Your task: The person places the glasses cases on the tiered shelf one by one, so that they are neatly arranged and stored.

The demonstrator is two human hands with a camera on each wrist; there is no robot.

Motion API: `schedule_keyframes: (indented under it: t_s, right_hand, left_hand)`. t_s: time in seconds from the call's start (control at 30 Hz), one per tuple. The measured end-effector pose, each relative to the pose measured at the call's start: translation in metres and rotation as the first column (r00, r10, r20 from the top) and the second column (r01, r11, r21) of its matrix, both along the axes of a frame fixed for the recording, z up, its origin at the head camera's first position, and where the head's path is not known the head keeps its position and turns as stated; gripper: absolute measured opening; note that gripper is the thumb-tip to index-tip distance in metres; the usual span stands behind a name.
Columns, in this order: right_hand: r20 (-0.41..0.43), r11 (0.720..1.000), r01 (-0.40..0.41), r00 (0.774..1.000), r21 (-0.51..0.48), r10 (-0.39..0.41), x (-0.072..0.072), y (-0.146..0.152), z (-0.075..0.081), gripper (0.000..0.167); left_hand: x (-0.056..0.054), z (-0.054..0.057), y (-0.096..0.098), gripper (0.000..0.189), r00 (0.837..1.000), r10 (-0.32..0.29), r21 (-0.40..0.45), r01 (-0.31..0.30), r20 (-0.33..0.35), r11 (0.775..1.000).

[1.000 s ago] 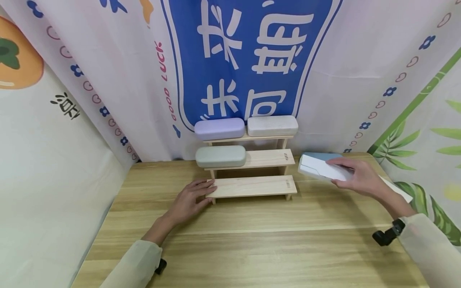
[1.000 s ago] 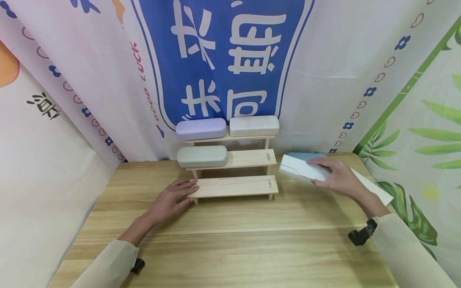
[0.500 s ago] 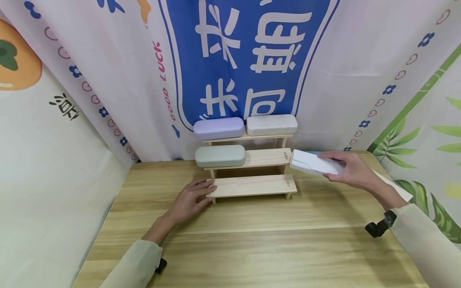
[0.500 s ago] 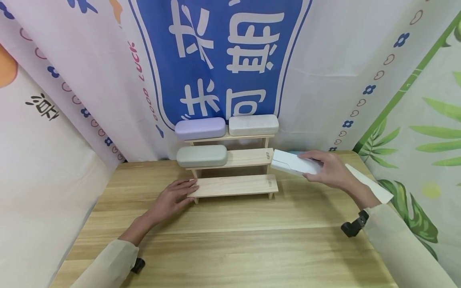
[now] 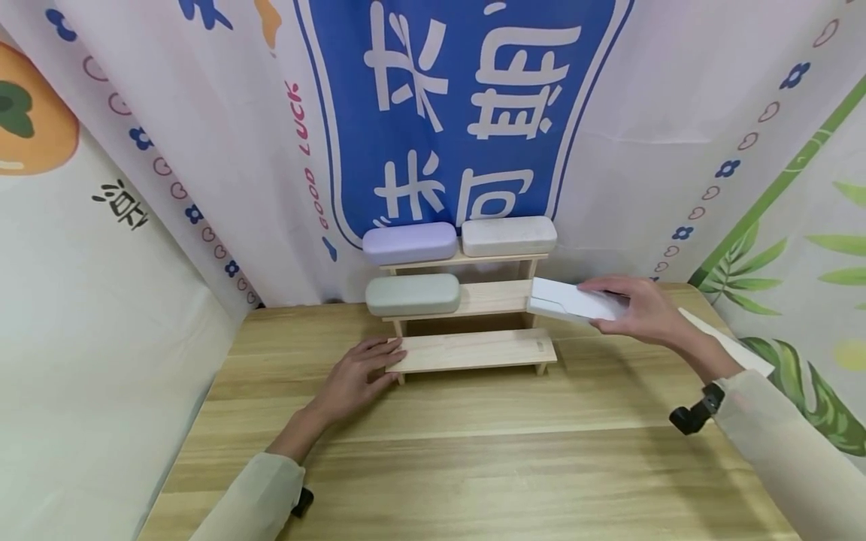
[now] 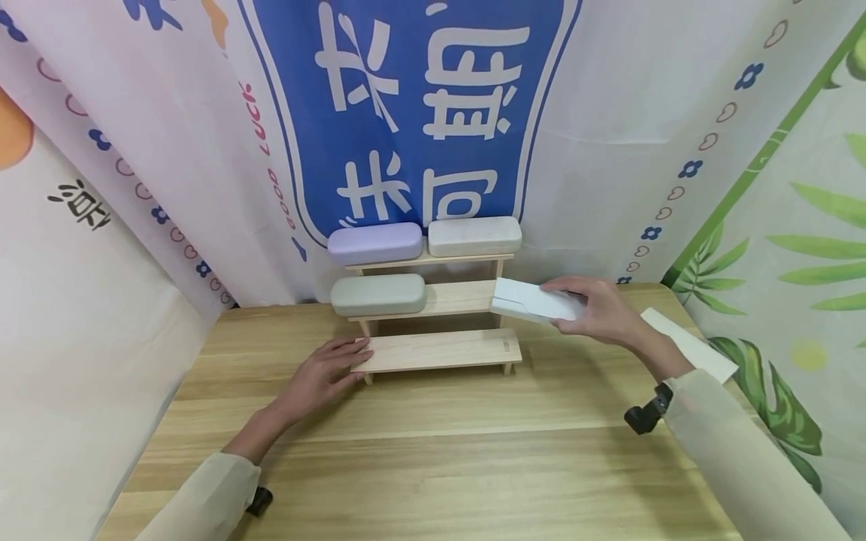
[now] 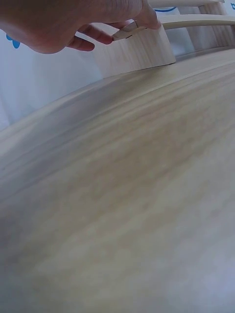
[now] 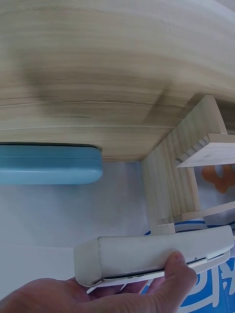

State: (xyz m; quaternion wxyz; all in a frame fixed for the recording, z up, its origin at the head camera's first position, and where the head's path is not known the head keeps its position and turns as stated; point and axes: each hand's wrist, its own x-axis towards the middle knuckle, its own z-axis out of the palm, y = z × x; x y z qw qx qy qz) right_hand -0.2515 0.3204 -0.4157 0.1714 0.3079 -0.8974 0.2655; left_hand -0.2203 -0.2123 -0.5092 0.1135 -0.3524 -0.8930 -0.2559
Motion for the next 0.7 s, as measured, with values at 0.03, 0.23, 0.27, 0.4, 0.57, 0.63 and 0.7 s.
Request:
schedule_keyframes:
  t_s: [0.03, 0.23, 0.27, 0.4, 0.57, 0.63, 0.7]
  right_hand:
    - [0.008, 1.000, -0.003, 1.000, -0.002, 0.003, -0.001, -0.001, 0.000, 0.055]
    - [0.037, 0.999, -0.035, 0.999, -0.030, 0.036, -0.008, -0.011, 0.001, 0.054]
    - [0.040, 0.999, -0.039, 0.998, -0.033, 0.040, -0.009, -0.013, 0.002, 0.054]
    - [0.048, 0.998, -0.052, 0.997, -0.043, 0.054, -0.012, -0.022, 0.005, 0.054]
    - [0.088, 0.998, -0.053, 0.995, -0.039, 0.056, -0.016, -0.032, 0.006, 0.054]
    - [0.103, 0.998, -0.049, 0.993, -0.032, 0.052, -0.017, -0.035, 0.007, 0.054]
    - [0.106, 0.999, -0.049, 0.993, -0.022, 0.052, -0.019, -0.037, 0.008, 0.054]
  left_hand:
    - [0.000, 0.000, 0.000, 0.046, 1.000, 0.001, -0.002, -0.001, -0.001, 1.000]
    - [0.000, -0.001, 0.000, 0.045, 1.000, 0.009, -0.005, -0.009, 0.007, 1.000]
    - [0.000, -0.001, 0.000, 0.045, 1.000, 0.010, -0.005, -0.010, 0.011, 1.000]
    - [0.000, -0.001, -0.001, 0.045, 1.000, 0.012, -0.004, -0.011, 0.013, 1.000]
    - [0.000, -0.002, -0.001, 0.045, 1.000, 0.009, -0.003, -0.009, 0.002, 1.000]
    - [0.000, -0.002, -0.001, 0.045, 1.000, 0.009, -0.001, -0.009, 0.000, 1.000]
    - [0.000, -0.001, 0.000, 0.046, 1.000, 0.009, -0.001, -0.009, -0.002, 1.000]
